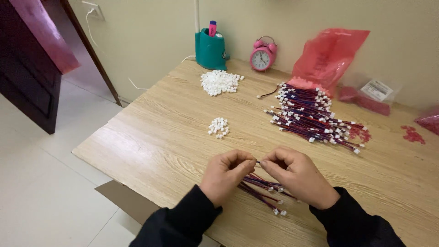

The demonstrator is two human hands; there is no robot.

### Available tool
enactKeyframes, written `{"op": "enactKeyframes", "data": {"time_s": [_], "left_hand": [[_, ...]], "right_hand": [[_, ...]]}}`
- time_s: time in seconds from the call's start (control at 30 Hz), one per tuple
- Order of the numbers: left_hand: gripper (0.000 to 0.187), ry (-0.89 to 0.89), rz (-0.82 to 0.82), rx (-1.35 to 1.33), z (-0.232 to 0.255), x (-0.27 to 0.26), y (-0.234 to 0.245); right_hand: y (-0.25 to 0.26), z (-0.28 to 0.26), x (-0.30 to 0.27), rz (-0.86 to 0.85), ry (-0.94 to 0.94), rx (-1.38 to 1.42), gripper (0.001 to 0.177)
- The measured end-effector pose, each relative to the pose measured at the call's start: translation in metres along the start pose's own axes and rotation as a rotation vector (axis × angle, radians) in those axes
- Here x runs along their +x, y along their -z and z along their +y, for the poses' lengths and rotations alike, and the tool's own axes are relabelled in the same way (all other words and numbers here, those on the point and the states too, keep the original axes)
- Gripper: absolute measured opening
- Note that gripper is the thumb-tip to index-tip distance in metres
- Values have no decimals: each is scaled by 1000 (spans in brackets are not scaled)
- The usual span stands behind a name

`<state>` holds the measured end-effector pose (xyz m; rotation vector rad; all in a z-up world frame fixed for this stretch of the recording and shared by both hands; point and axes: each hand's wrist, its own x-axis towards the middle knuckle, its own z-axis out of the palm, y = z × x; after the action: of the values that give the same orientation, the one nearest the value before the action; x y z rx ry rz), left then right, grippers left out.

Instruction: Assembling electronic wire harnesses by inserting wires into plastic connector housings

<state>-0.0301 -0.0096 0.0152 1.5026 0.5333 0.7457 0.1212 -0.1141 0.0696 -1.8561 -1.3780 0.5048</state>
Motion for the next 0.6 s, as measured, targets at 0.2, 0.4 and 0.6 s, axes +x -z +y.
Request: {"op": "enactKeyframes", "data": {"time_s": [0.2,0.4,0.6], "left_hand": [[21,25,233,782,-6,39,77],[26,-8,114,1073,-31,68,88],[22,4,144,1220,-39,83,77]], "right_hand": [[0,7,3,14,-198,44,16],[-2,15,6,-14,-213,-20,16],[-5,22,8,-28,-182,10,16]]}}
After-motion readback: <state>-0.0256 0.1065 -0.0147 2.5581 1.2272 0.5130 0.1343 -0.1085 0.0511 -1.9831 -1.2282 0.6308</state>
